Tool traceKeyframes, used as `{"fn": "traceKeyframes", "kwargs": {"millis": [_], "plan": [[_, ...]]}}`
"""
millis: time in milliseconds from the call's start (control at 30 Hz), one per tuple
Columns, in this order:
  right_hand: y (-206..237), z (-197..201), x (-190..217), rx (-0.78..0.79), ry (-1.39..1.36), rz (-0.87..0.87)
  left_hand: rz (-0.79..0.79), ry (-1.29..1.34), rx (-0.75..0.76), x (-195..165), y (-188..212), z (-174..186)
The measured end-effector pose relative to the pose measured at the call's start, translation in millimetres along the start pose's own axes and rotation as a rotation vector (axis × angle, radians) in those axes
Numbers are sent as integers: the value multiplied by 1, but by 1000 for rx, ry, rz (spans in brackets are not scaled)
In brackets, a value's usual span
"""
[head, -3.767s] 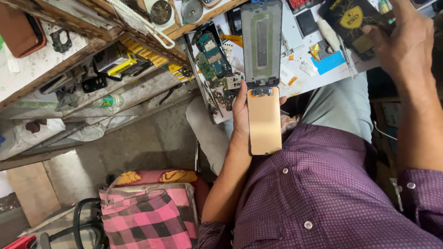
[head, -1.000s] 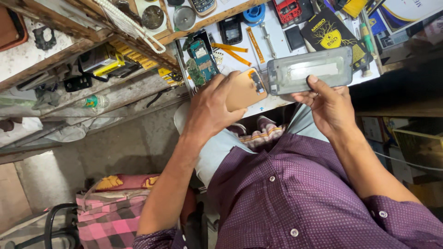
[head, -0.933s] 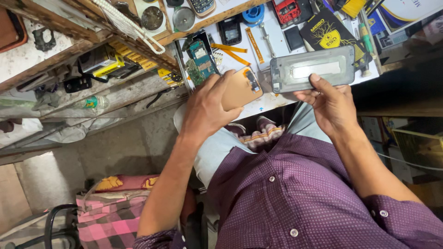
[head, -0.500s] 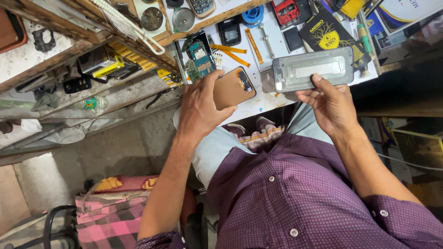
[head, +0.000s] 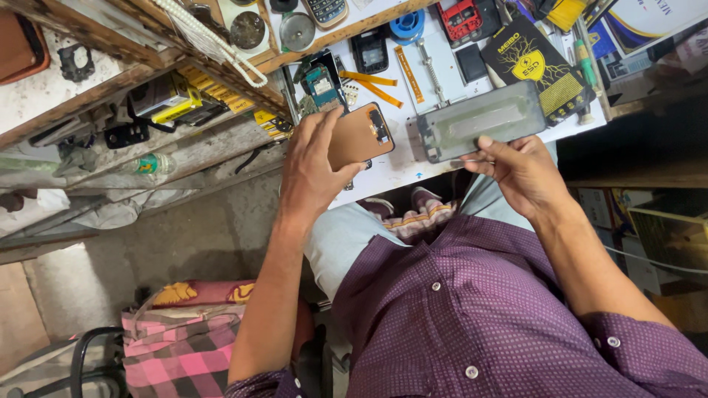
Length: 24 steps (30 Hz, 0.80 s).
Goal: The person sits at a repair bench holding a disassembled smartphone, works around its edges by hand, then peels the protective liner off a new back cover and presses the cover onto the phone body, aligning it with the camera cutout.
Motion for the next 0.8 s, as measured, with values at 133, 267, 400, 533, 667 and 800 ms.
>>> {"fn": "traceKeyframes", "kwargs": {"millis": [133,267,400,533,667,800], "plan": [[-1,-9,-4,52,64,-46,-4,-2,13,6,3,-2],[-6,-17,-8,122,78,-49,-48,-15,14,5,4,-3],[-15,-19,-11,111,146,-29,-74,-79,9,3,4,-5],[-21,-21,-11,83,198,12,-66,-85,-17,2,4,-4],[-27,-24,-9,79,257,34,3,-64,38,6,5,-10],[-35,-32,-8,118,374,52,45,-131,76,6,7,-16]]}}
Point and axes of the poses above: each hand's wrist, its own y-axis away from the middle knuckle, its own z-axis out of the back of the hand, x = y × z, the point moved 8 cm from there along -y, towards the middle knuckle, and after that the axes turned 3 degrees about -y, right-handed, at the moved point
